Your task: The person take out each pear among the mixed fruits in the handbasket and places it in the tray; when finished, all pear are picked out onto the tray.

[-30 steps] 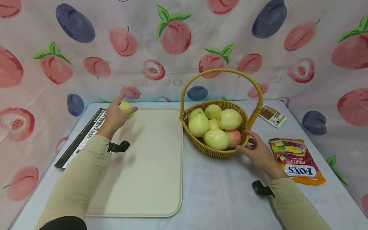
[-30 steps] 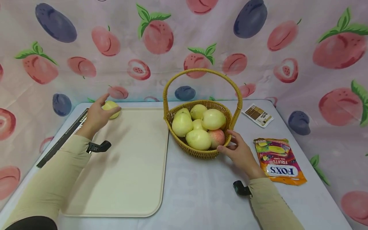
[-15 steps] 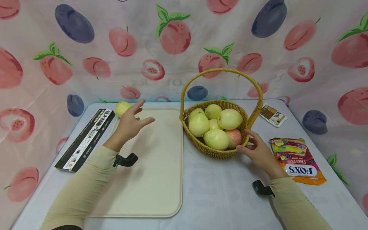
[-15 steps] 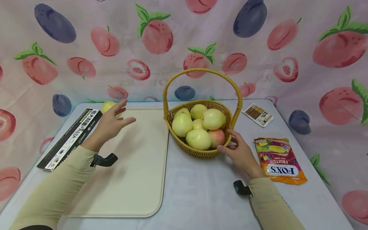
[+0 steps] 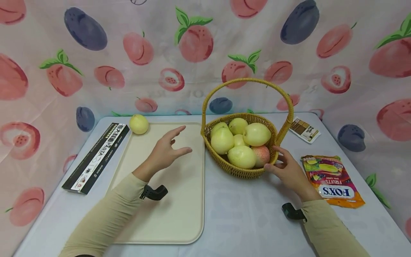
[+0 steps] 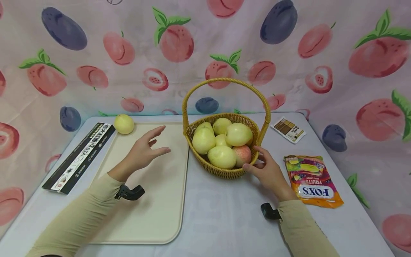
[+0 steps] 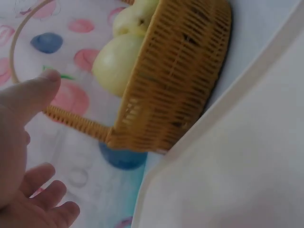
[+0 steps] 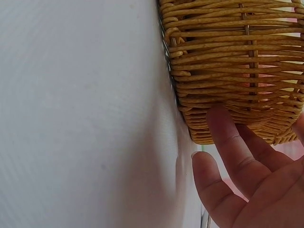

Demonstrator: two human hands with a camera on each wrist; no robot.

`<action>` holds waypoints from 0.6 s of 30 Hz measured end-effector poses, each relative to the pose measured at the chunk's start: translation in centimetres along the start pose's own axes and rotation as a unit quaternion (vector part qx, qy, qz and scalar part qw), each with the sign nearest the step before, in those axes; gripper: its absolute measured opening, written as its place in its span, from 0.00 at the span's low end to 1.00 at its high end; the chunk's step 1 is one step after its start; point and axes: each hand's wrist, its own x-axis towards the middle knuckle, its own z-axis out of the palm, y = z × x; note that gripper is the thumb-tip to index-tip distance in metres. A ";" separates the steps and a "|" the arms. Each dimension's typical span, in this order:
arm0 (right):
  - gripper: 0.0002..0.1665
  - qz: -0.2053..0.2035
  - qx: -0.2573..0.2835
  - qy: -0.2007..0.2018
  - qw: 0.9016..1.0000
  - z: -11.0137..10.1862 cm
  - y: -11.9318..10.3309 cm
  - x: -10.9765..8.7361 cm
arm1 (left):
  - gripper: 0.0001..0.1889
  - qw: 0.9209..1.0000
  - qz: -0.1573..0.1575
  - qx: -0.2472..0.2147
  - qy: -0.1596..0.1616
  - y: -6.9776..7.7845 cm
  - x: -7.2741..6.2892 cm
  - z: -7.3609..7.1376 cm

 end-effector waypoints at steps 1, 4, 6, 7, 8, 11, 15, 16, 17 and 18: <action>0.52 0.000 0.001 -0.001 1.000 0.0 0.0 0.0 | 0.41 1.000 0.004 -0.004 -0.003 0.0 0.0 0.4; 0.52 0.001 0.001 -0.001 1.000 0.0 -0.1 0.0 | 0.41 0.999 0.016 -0.028 -0.009 0.2 0.1 1.3; 0.52 0.000 0.001 0.000 1.000 0.0 -0.1 0.0 | 0.41 0.999 0.022 -0.042 -0.013 0.4 0.2 1.9; 0.53 0.000 0.001 0.000 1.000 0.0 -0.1 0.0 | 0.42 0.998 0.024 -0.047 -0.016 0.6 0.3 2.3; 0.53 0.000 0.000 0.000 1.000 0.0 -0.2 0.0 | 0.42 0.998 0.026 -0.053 -0.019 0.8 0.4 2.6; 0.52 -0.001 -0.001 0.001 1.000 0.0 -0.1 -0.1 | 0.42 0.997 0.034 -0.058 -0.033 1.3 0.8 3.6; 0.52 -0.001 0.000 0.001 1.000 0.0 -0.1 -0.1 | 0.41 0.996 0.043 -0.062 -0.045 1.8 1.7 4.9; 0.52 -0.002 0.001 0.001 1.000 0.0 0.0 -0.1 | 0.41 0.996 0.043 -0.065 -0.047 1.9 2.0 5.2; 0.52 -0.003 0.000 0.001 1.000 0.0 0.0 -0.1 | 0.40 0.996 0.043 -0.066 -0.048 2.0 2.2 5.5; 0.52 -0.004 0.000 0.001 1.000 0.0 0.0 -0.1 | 0.40 0.996 0.043 -0.067 -0.049 2.1 2.4 5.7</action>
